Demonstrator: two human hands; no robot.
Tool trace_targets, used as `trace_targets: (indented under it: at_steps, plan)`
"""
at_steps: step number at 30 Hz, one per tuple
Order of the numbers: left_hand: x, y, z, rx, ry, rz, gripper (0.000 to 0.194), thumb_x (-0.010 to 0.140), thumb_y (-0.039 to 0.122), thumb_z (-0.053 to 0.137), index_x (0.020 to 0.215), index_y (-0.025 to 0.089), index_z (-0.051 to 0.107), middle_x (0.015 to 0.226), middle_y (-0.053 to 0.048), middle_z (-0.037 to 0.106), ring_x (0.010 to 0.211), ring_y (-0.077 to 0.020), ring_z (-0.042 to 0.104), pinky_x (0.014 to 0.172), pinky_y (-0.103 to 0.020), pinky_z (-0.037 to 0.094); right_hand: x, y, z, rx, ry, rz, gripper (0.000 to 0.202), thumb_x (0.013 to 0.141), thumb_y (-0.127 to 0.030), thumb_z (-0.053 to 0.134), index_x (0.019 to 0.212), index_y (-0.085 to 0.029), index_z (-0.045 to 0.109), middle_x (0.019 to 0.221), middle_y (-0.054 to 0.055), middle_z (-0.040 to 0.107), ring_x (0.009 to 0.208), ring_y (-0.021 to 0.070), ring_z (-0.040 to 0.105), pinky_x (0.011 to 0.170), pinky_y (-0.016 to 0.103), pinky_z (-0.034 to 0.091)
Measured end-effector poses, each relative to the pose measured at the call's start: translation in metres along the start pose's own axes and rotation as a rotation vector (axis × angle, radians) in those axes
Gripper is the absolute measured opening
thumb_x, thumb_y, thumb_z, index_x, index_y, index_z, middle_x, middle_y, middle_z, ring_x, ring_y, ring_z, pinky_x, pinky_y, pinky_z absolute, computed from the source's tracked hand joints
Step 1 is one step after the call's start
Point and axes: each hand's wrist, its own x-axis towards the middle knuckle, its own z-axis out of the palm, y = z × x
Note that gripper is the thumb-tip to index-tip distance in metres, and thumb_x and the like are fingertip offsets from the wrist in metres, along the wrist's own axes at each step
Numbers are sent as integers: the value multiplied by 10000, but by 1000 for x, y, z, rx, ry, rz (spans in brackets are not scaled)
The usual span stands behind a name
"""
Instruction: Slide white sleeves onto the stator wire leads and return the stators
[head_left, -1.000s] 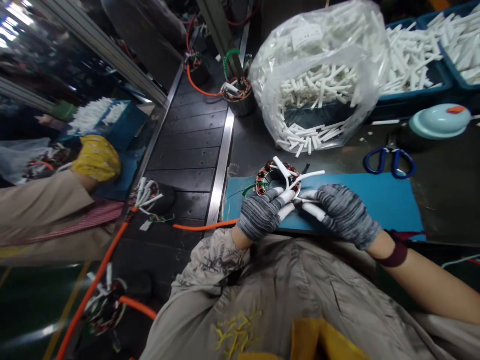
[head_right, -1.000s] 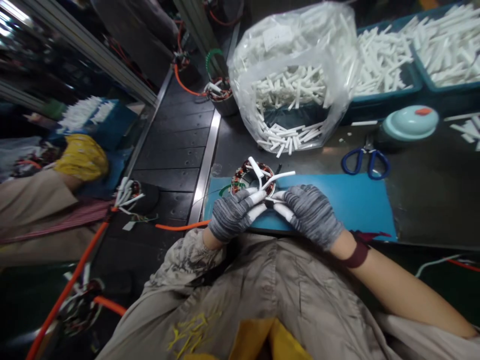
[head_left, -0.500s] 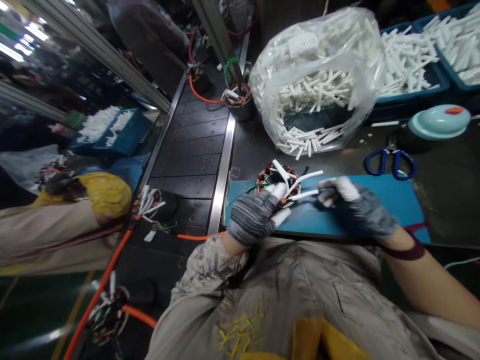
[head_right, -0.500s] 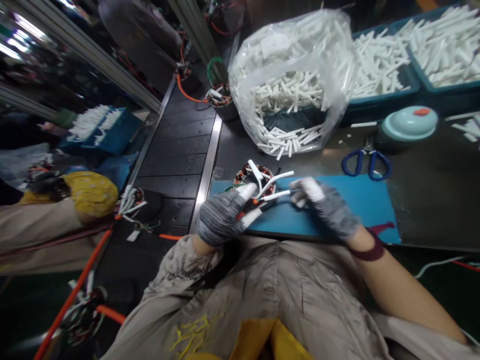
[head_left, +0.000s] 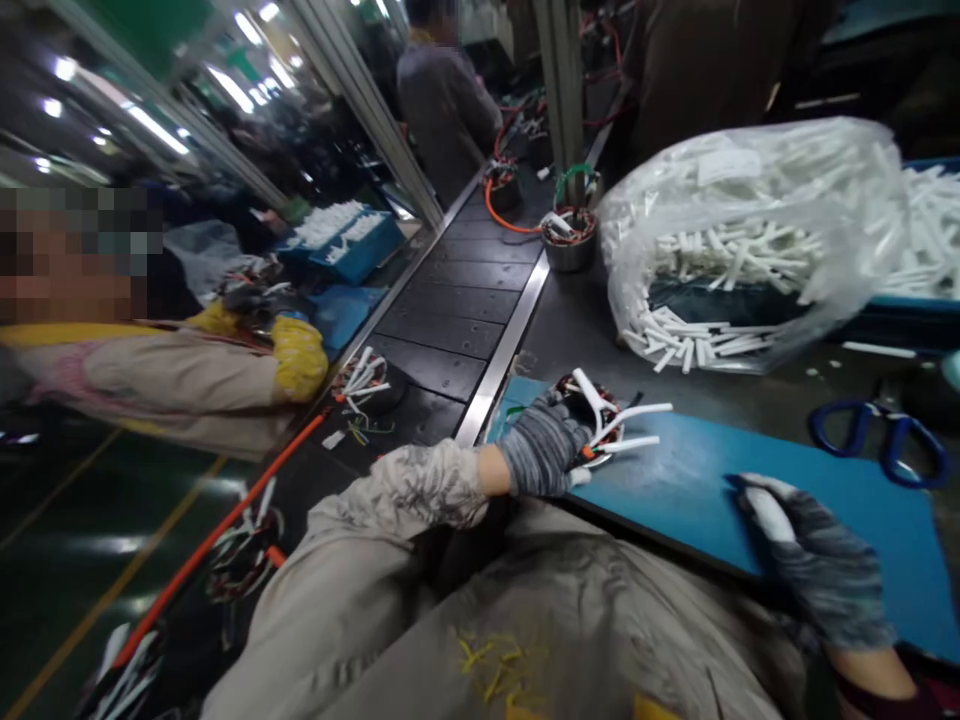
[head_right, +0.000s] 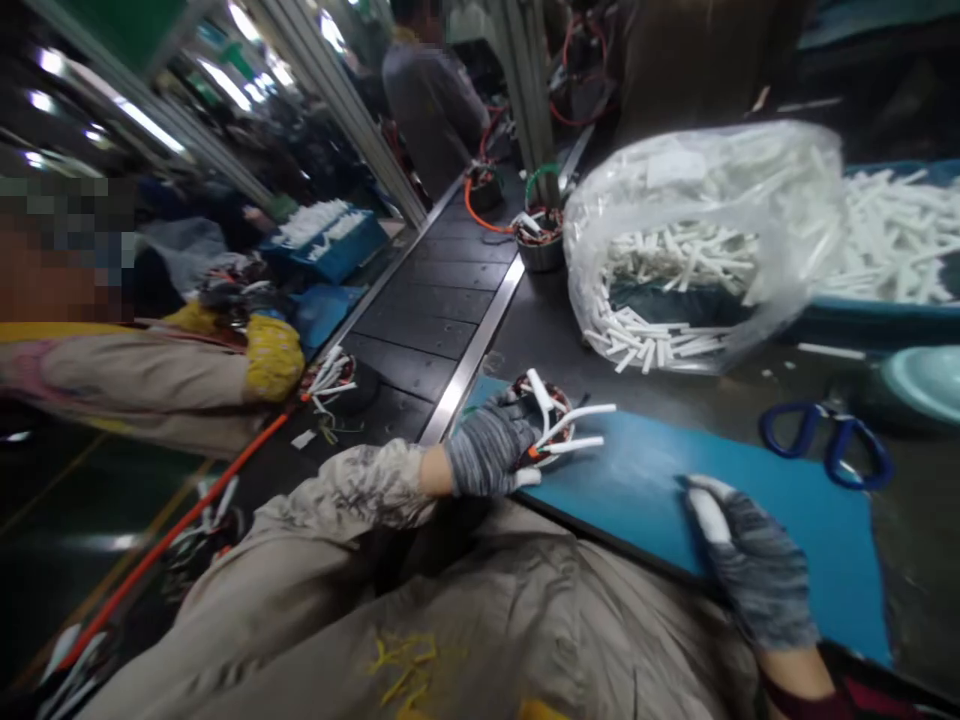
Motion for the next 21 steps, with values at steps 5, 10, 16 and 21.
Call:
trace_targets:
  at_steps: [5,10,16,21]
  plan:
    - [-54,-23,-4,-18,-144,-336,470,880,508,800,1238,204,780,1238,-160,787,1146,-360,752,1052,-497,567,-3,3,1,38,-18,-87,437,920,-676,583,1096,-326,775,1202,85,828,1164,444,758,1157,681,524]
    - [-101,-63,-6,25,-260,-896,466,923,579,730,1175,191,786,1152,-154,808,1097,-357,767,994,-425,567,-5,10,4,42,-22,-157,444,925,-659,567,1113,-314,774,1188,96,831,1119,454,776,1134,697,545]
    - [-136,-105,8,49,-254,-1365,544,997,588,582,1255,133,730,1272,-212,773,1213,-384,729,1047,-455,548,-4,13,8,6,7,-216,447,930,-666,552,1104,-328,787,1162,89,838,1063,460,793,1075,703,586]
    - [-129,-106,14,390,116,-1385,561,963,444,638,1374,62,647,1525,-300,599,1498,-478,482,1227,-675,362,-1,14,10,-27,39,-250,532,960,-678,499,1108,-263,798,1134,128,842,1036,455,804,1029,696,614]
